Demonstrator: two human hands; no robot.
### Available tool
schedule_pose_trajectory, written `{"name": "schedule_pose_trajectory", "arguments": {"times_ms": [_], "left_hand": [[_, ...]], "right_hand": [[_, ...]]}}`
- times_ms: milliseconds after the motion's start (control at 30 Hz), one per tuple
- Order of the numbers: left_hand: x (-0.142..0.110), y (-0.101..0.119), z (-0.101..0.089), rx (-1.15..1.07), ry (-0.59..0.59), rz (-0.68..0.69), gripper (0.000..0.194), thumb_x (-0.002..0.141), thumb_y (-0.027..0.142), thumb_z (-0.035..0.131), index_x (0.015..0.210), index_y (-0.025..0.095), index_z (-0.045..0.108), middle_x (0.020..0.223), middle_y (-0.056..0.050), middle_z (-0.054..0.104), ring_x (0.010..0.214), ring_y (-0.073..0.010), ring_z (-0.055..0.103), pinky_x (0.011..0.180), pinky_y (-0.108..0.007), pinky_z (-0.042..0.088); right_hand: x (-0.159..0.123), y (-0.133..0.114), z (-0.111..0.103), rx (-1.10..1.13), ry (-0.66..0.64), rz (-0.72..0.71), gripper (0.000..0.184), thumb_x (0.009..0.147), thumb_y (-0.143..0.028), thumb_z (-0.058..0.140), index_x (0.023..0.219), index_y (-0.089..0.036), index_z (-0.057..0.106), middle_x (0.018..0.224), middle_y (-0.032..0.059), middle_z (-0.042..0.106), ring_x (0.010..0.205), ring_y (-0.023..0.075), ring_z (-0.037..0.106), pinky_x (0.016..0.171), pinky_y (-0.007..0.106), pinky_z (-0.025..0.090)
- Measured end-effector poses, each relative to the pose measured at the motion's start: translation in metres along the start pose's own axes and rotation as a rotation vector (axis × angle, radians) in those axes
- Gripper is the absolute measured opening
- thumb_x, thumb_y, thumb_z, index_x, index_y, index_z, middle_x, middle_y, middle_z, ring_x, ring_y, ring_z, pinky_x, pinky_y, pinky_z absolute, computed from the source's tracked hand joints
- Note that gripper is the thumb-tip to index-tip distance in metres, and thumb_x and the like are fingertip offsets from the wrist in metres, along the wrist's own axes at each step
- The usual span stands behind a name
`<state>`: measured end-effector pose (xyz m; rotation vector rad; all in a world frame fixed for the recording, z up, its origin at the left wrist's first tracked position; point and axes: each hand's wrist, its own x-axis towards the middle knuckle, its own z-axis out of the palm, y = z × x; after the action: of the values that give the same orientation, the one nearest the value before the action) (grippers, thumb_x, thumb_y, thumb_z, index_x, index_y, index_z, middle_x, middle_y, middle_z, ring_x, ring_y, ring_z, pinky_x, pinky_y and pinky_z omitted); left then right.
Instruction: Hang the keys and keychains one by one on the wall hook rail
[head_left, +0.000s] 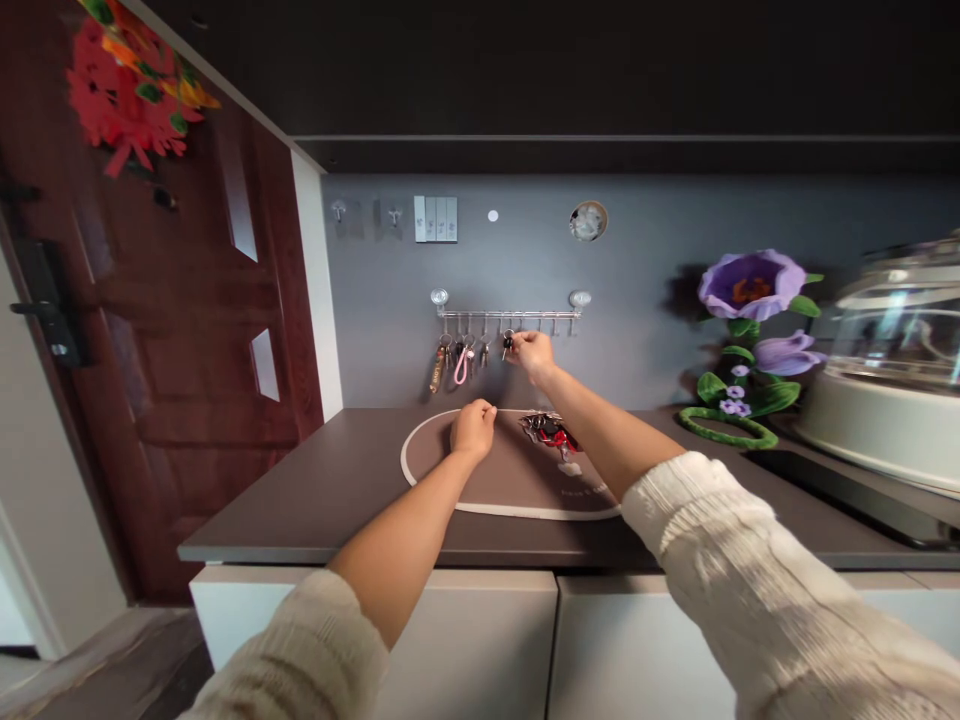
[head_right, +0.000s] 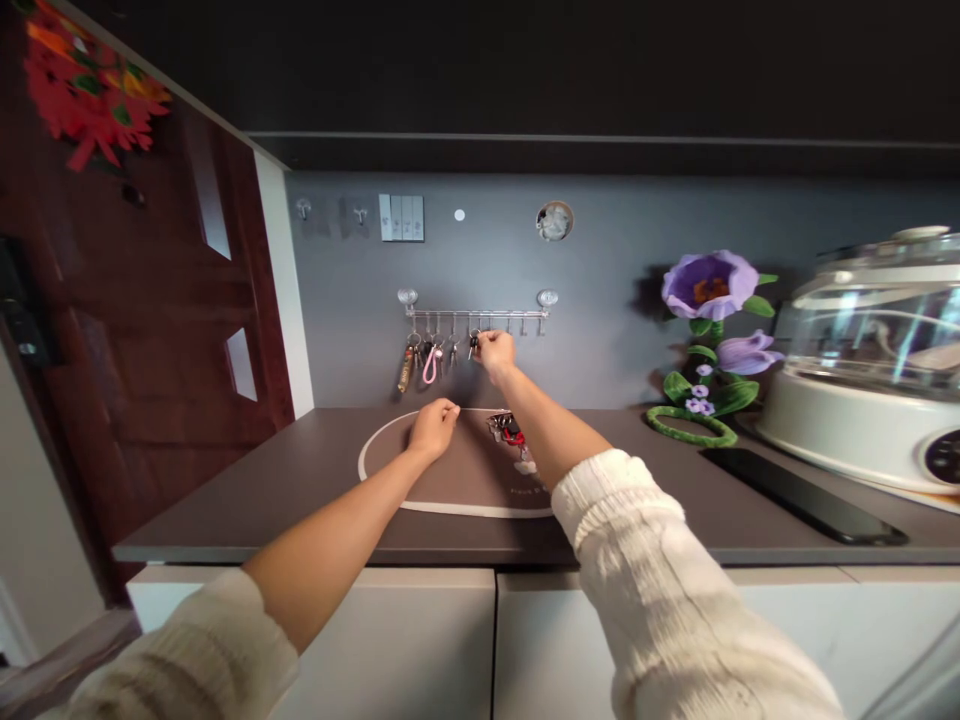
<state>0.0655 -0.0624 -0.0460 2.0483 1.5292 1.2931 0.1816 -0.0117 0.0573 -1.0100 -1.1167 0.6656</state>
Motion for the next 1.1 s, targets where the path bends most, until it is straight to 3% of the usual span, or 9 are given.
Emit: {"name": "schedule_pose_trajectory", "arguments": {"times_ms": [467,1100], "left_hand": [[0.0,0.001,0.001,0.046,-0.014,0.023,0.018,0.083,0.026,0.044,0.077,0.019,0.06,0.081,-0.005,0.067,0.073,-0.0147,0.059,0.068,-0.024,0.04],[-0.003,0.004,-0.002,0.038,-0.026,0.027,0.018,0.082,0.026,0.044,0.078,0.019,0.061,0.081,-0.004,0.066,0.072,-0.0137,0.058,0.066,-0.023,0.04]], "right_hand": [[0.016,-0.007,0.022,-0.085,0.134,0.077,0.013,0.075,-0.008,0.05,0.063,-0.012,0.052,0.055,-0.0001,0.051,0.046,0.0085,0.053,0.049,0.026,0.052],[0.012,0.009,0.016,-0.15,0.104,0.118,0.012,0.078,-0.011,0.05,0.066,-0.011,0.055,0.054,-0.0004,0.053,0.048,0.0078,0.054,0.052,0.025,0.052]]}}
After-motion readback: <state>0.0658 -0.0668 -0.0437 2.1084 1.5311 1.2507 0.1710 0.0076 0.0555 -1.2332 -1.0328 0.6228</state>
